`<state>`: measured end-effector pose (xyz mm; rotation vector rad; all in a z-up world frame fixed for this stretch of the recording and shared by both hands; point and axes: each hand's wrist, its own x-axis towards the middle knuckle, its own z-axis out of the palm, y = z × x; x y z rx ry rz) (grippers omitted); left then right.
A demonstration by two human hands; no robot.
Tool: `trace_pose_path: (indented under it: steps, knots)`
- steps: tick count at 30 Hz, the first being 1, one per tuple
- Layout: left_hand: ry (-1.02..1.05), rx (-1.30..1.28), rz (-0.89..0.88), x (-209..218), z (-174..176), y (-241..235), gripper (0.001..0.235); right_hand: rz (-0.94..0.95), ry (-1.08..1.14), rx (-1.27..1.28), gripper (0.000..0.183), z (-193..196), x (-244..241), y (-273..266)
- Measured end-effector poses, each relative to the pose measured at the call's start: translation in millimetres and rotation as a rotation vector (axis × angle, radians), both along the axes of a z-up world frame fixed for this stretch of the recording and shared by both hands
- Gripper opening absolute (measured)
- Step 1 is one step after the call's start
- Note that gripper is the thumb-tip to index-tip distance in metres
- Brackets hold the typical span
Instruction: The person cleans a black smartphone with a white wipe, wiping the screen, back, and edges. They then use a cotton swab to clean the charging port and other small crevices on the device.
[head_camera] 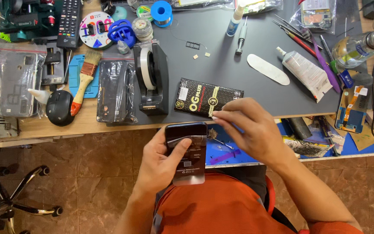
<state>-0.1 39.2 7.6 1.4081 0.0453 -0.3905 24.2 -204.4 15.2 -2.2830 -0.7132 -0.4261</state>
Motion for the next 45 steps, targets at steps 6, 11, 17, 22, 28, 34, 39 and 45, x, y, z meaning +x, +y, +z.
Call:
trace_pose_path:
  steps: [6, 11, 17, 22, 28, 34, 39, 45]
  knots:
    - [-0.031, -0.262, 0.058, 7, 1, -6, 0.020, -0.032, -0.070, 0.222, 0.017, 10, -1, -3]
    - [0.051, -0.322, 0.045, 6, -1, -10, 0.019, 0.108, -0.194, 0.247, 0.012, 16, -1, 16]
    - [0.074, -0.313, 0.014, 4, 2, -11, 0.022, 0.205, -0.296, 0.223, 0.012, 11, 8, 16]
    - [0.075, -0.258, 0.019, 5, 4, -8, 0.023, 0.265, -0.314, 0.224, 0.015, 4, 3, 15]
    - [0.083, -0.269, -0.005, 10, 10, -6, 0.021, 0.216, -0.333, 0.234, 0.013, -1, 0, 17]
    - [0.207, -0.107, -0.230, 9, 13, -1, 0.038, 0.069, -0.040, 0.036, 0.021, -7, 16, -17]
    - [0.036, 0.290, -0.332, 11, 25, -15, 0.031, 0.212, -0.172, -0.040, 0.016, 24, 8, 7]
    - [-0.073, 0.463, -0.429, 18, 43, -19, 0.061, 0.370, -0.280, -0.107, 0.025, 28, 11, 16]
